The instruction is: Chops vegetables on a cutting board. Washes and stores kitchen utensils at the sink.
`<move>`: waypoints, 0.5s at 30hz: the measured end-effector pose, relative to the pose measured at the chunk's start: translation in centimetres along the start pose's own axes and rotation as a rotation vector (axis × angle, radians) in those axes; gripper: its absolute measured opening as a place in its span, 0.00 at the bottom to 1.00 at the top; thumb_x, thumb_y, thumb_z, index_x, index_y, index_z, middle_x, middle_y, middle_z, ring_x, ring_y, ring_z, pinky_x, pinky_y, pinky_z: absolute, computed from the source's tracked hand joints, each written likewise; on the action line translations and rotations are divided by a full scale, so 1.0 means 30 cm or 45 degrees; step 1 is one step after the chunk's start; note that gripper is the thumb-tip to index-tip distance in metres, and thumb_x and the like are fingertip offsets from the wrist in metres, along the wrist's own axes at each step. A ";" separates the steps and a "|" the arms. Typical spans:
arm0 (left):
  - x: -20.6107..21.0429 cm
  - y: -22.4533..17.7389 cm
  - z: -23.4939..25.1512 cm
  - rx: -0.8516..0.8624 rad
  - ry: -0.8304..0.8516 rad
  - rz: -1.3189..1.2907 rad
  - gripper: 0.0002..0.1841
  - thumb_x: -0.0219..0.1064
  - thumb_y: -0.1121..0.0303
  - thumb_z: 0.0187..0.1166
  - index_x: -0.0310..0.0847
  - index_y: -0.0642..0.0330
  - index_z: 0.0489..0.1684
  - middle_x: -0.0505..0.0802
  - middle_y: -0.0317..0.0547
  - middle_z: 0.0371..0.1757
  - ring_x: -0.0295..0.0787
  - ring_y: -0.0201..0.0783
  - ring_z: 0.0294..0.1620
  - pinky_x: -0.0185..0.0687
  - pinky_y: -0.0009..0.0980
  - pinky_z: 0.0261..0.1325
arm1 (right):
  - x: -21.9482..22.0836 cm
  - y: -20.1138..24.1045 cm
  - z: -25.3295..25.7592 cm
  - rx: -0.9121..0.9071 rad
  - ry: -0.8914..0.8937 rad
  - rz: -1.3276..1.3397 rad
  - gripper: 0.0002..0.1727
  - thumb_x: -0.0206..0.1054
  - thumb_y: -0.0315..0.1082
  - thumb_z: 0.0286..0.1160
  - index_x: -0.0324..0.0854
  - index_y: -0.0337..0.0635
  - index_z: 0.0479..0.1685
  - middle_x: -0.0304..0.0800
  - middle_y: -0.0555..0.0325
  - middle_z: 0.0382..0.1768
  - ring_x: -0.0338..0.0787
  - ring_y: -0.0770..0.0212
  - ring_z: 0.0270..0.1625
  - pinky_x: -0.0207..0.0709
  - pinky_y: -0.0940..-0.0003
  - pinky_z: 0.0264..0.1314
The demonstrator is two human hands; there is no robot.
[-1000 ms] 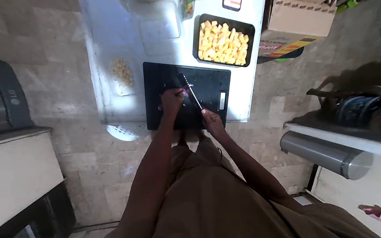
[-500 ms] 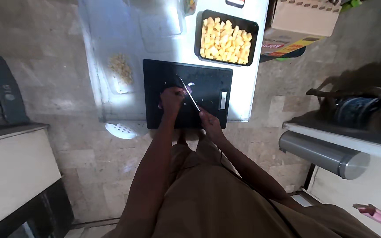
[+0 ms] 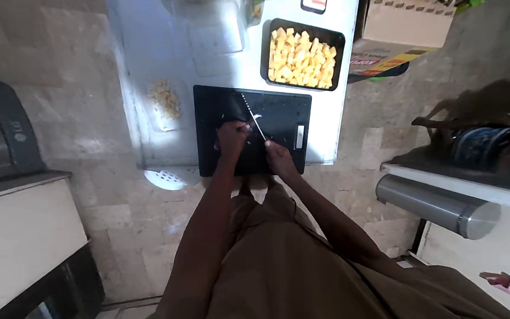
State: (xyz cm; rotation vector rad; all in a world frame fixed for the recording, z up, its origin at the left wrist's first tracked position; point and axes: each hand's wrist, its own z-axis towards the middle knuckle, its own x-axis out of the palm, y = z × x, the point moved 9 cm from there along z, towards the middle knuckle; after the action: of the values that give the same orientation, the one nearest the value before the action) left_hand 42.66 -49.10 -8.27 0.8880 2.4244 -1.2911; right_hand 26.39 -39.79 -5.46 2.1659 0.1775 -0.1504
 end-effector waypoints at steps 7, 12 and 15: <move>-0.001 -0.105 0.038 0.301 0.164 0.292 0.37 0.72 0.82 0.65 0.75 0.52 0.80 0.80 0.65 0.73 0.83 0.61 0.68 0.82 0.57 0.67 | -0.102 0.017 -0.144 0.133 -0.043 0.201 0.25 0.47 0.56 0.93 0.80 0.57 0.74 0.63 0.64 0.14 0.60 0.68 0.11 0.58 0.73 0.12; 0.079 -0.152 0.071 0.560 0.340 0.674 0.39 0.76 0.79 0.62 0.77 0.42 0.80 0.74 0.61 0.80 0.87 0.64 0.61 0.87 0.63 0.55 | -0.172 -0.051 -0.133 0.123 -0.162 0.297 0.25 0.47 0.51 0.94 0.81 0.50 0.74 0.68 0.65 0.16 0.63 0.68 0.13 0.60 0.72 0.14; 0.095 -0.165 0.088 0.611 0.379 0.725 0.31 0.77 0.75 0.65 0.82 0.44 0.73 0.79 0.62 0.74 0.88 0.64 0.59 0.86 0.64 0.55 | -0.189 -0.086 -0.128 0.127 -0.174 0.365 0.25 0.47 0.48 0.95 0.78 0.45 0.76 0.69 0.65 0.16 0.63 0.69 0.14 0.60 0.72 0.15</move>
State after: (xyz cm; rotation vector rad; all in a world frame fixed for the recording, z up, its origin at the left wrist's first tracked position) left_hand 37.20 -52.23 -7.88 1.8469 1.8210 -1.5967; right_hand 20.51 -35.59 -4.39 2.2442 -0.2221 -0.1441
